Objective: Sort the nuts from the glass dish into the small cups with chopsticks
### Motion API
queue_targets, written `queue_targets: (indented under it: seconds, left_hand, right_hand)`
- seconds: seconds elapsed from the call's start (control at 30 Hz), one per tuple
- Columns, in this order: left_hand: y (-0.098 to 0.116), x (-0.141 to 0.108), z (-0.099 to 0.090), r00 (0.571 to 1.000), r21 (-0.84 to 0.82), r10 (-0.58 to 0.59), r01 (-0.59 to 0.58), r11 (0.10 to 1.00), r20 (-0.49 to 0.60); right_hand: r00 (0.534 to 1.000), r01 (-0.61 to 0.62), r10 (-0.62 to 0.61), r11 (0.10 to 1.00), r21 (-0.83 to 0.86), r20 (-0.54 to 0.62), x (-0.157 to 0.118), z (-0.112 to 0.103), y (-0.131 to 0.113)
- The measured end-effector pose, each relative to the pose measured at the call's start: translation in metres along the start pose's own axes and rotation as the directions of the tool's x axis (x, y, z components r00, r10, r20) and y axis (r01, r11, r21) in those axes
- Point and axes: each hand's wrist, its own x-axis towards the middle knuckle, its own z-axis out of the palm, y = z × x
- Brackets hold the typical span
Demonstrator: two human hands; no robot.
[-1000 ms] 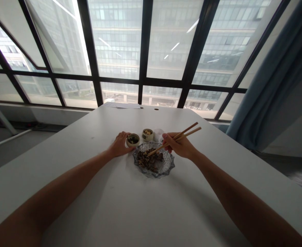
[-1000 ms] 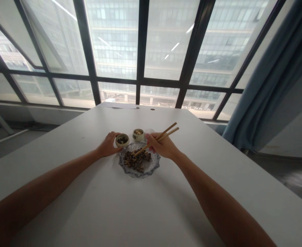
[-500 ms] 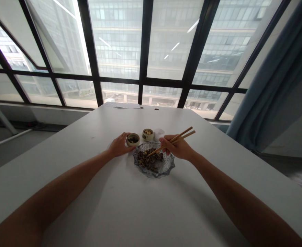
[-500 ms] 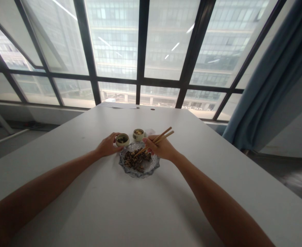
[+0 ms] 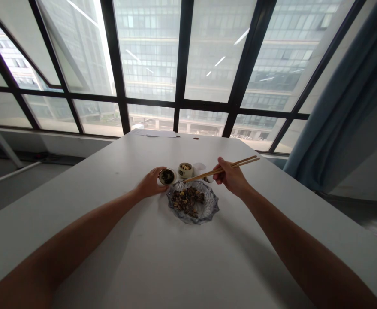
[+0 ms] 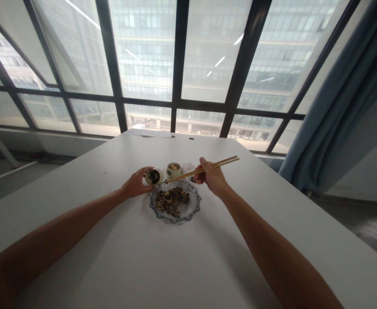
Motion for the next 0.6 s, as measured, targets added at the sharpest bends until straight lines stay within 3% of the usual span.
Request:
queue_targets:
  seconds: [0.13, 0.3, 0.43, 0.53, 0.6]
  left_hand:
    - [0.004, 0.0, -0.001, 0.999, 0.019, 0.026, -0.025, 1.0, -0.025]
    - [0.01, 0.0, -0.006, 0.995, 0.073, 0.092, -0.089, 0.993, -0.04]
    - [0.013, -0.001, -0.008, 0.994, 0.09, 0.105, -0.103, 0.991, -0.026]
    - [0.015, -0.001, -0.009, 0.994, 0.111, 0.11, -0.108, 0.988, -0.01]
    - [0.015, 0.0, -0.01, 0.993, 0.134, 0.116, -0.114, 0.984, -0.008]
  right_hand:
    - [0.999, 0.029, -0.029, 1.0, 0.002, -0.029, -0.003, 0.005, 0.002]
    - [0.961, 0.262, -0.27, 0.957, -0.126, -0.055, -0.025, 0.03, 0.006]
    - [0.919, 0.391, -0.385, 0.87, -0.299, 0.081, -0.039, 0.042, 0.012]
    - [0.882, 0.468, -0.38, 0.775, -0.424, 0.278, -0.041, 0.045, 0.015]
    - [0.872, 0.482, -0.349, 0.738, -0.472, 0.344, -0.04, 0.045, 0.015]
